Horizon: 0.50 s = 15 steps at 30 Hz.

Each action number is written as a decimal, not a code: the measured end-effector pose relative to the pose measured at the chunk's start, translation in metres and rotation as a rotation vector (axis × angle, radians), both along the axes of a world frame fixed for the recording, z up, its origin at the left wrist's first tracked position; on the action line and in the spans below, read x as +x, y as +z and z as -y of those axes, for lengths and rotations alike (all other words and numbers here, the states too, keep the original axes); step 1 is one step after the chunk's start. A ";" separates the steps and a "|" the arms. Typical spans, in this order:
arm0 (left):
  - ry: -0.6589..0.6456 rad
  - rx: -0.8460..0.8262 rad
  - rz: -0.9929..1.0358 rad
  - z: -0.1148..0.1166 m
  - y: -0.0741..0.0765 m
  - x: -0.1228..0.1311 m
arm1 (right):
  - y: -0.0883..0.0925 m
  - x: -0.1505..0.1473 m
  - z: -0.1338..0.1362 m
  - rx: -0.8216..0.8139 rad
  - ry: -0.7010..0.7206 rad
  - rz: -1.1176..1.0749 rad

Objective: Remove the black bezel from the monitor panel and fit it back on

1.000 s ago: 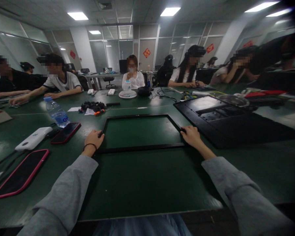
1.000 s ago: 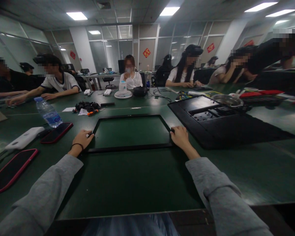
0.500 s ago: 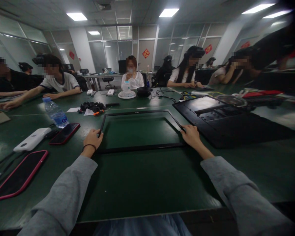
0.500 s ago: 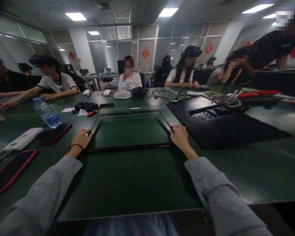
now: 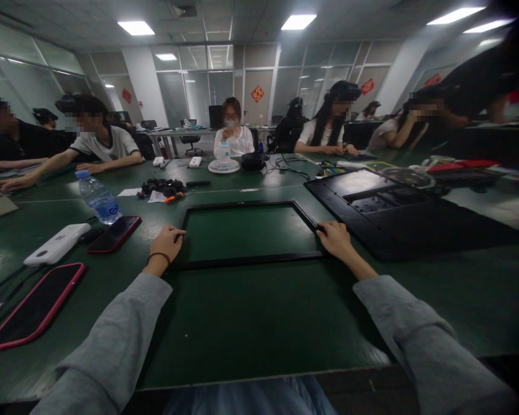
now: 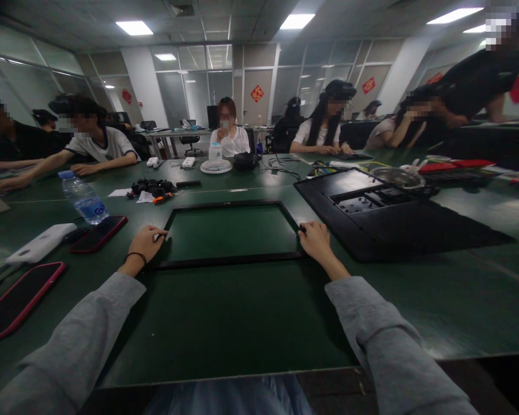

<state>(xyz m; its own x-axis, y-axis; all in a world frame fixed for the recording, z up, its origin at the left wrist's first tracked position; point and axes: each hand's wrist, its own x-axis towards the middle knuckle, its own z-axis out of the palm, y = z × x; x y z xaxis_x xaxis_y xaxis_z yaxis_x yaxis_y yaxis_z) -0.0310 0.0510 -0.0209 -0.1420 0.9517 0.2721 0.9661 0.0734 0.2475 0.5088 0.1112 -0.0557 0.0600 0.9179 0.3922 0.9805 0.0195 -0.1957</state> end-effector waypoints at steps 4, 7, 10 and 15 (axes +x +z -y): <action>-0.034 0.015 0.013 -0.003 -0.004 -0.005 | -0.005 0.005 -0.004 -0.007 0.010 0.006; -0.063 0.057 0.000 -0.003 -0.004 -0.005 | -0.007 0.005 -0.006 0.007 0.021 -0.009; -0.133 0.064 -0.001 -0.002 0.001 0.000 | -0.004 0.006 -0.005 0.039 0.027 -0.057; -0.343 -0.082 0.067 0.012 0.012 0.024 | 0.020 0.026 0.007 0.219 -0.212 -0.166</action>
<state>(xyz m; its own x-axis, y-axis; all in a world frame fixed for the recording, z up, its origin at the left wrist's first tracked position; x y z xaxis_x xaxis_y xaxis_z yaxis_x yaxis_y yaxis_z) -0.0065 0.0391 -0.0089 0.1749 0.9653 0.1937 0.9198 -0.2304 0.3177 0.5353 0.1041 -0.0353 0.3200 0.7730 0.5477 0.9223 -0.1221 -0.3666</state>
